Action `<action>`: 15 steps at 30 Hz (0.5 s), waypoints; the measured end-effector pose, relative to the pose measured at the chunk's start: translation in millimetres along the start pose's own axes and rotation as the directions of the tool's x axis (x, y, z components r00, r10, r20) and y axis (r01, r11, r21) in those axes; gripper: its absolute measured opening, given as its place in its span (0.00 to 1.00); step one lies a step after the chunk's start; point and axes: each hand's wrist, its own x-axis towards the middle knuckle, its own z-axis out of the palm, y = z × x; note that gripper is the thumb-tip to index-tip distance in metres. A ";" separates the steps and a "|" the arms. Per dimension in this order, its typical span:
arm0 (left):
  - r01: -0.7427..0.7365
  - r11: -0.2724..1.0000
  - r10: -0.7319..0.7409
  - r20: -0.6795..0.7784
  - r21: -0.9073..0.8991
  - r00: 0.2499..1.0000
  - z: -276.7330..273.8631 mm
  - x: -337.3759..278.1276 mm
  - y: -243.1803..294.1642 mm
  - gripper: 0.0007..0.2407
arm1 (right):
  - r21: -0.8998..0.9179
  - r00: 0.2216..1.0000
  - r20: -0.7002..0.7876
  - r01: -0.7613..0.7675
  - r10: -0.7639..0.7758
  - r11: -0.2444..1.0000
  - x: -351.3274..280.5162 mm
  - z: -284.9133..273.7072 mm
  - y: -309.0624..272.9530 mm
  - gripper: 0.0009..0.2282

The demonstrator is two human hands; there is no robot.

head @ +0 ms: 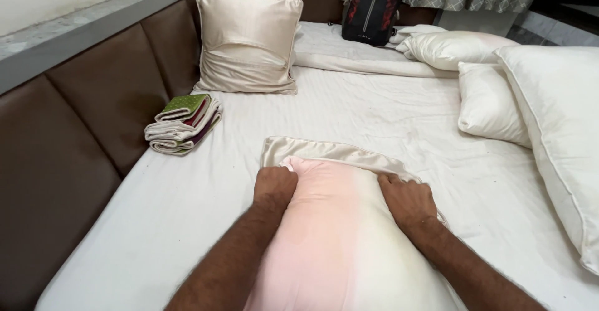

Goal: The person puts a white pillow into a satin pillowcase on a bed, adjusting the corners and smoothing the fabric. They then fold a green and red towel and place it on the bed. Finally, they insert a pink and white pillow into another satin pillowcase, tucking the edges and arranging it neatly.

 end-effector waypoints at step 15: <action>0.555 0.629 -0.349 0.441 -0.544 0.827 -36.8 -20.0 -22.9 0.10 | 0.025 0.978 0.078 -0.196 0.193 0.980 70.7 11.8 -14.6 0.06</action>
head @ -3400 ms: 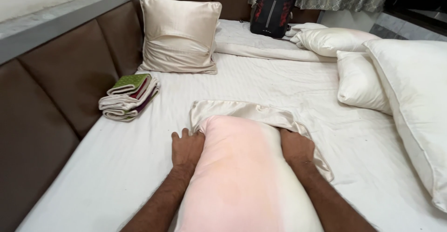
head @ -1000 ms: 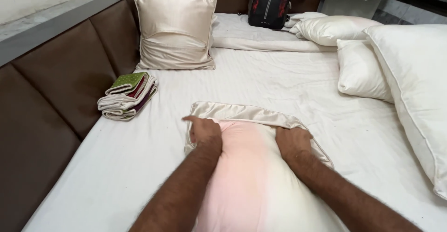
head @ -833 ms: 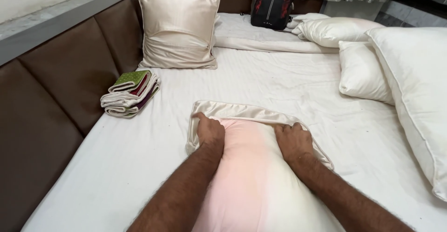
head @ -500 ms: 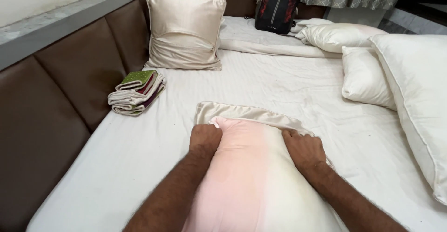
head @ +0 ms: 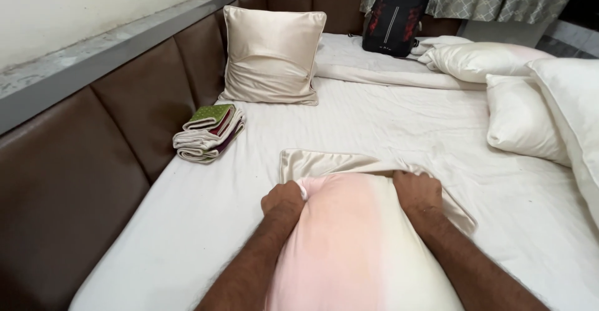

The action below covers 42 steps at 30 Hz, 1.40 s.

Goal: The person puts a white pillow into a satin pillowcase on a bed, adjusting the corners and smoothing the fabric. They then fold a green and red towel and place it on the bed. Finally, they insert a pink and white pillow into another satin pillowcase, tucking the edges and arranging it neatly.

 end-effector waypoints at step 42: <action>-0.365 0.842 0.331 -0.156 -0.396 0.931 63.8 47.6 -57.1 0.16 | -0.135 0.992 -0.123 -0.055 0.039 0.989 -14.8 25.3 -15.9 0.07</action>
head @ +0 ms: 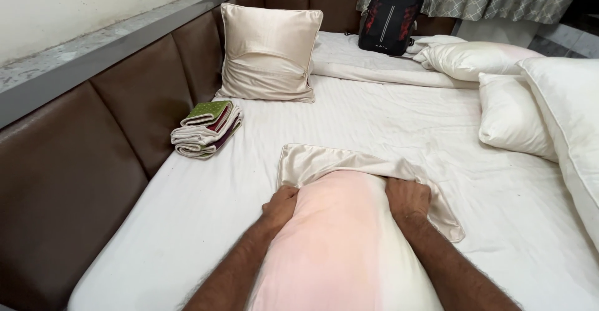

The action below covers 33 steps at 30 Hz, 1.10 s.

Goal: The person puts a white pillow into a satin pillowcase on a bed, adjusting the corners and smoothing the fabric. They then fold a green and red towel and place it on the bed. Finally, they insert a pink and white pillow into another satin pillowcase, tucking the edges and arranging it neatly.

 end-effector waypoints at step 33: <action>-0.110 0.733 -0.028 0.191 0.671 0.981 48.9 55.2 40.6 0.21 | -0.110 0.978 0.040 0.209 -0.206 0.972 1.8 21.7 2.9 0.09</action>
